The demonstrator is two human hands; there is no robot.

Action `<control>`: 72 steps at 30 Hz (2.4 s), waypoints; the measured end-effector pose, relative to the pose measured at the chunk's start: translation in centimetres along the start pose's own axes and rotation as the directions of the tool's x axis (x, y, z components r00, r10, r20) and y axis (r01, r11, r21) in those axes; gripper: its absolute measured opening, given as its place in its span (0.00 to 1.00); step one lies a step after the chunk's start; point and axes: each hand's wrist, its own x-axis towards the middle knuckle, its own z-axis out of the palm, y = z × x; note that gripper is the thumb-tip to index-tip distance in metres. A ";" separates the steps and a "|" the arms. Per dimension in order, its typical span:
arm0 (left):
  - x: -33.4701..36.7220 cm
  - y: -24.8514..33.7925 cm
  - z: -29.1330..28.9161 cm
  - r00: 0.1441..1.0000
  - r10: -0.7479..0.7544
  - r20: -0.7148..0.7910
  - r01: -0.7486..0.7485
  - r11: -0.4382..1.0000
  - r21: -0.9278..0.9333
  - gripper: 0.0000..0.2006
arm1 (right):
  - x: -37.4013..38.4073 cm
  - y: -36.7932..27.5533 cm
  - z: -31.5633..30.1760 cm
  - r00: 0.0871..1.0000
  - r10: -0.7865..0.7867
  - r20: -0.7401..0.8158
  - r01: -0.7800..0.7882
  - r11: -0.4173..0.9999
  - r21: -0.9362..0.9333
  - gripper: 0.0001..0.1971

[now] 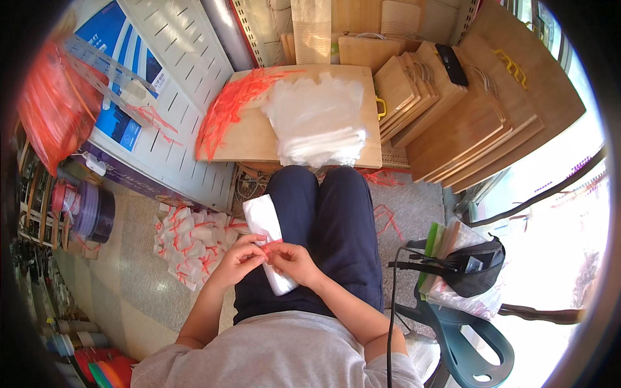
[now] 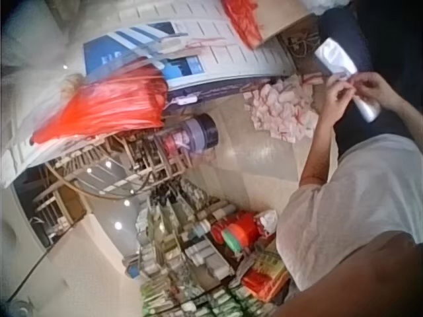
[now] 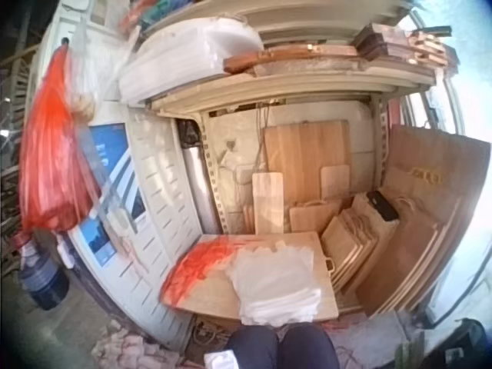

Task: The person takes plastic bags from a stack, folds them into bundles, and ties each bundle with a plastic ribbon by hand.

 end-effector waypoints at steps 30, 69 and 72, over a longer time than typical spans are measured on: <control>0.9 0.1 0.5 0.986 0.116 -0.122 -0.069 0.939 0.336 0.06 | 0.6 -0.1 -0.5 0.985 0.173 0.016 -0.174 0.982 0.076 0.10; 0.6 -0.9 1.3 0.936 0.321 -0.146 -0.151 0.737 0.658 0.06 | 1.1 1.0 0.6 0.819 -0.573 -0.020 0.370 0.555 -0.745 0.09; 0.8 -1.4 1.5 0.917 0.364 -0.165 -0.177 0.739 0.650 0.06 | 1.1 0.8 0.7 0.826 -0.563 0.027 0.377 0.518 -0.767 0.08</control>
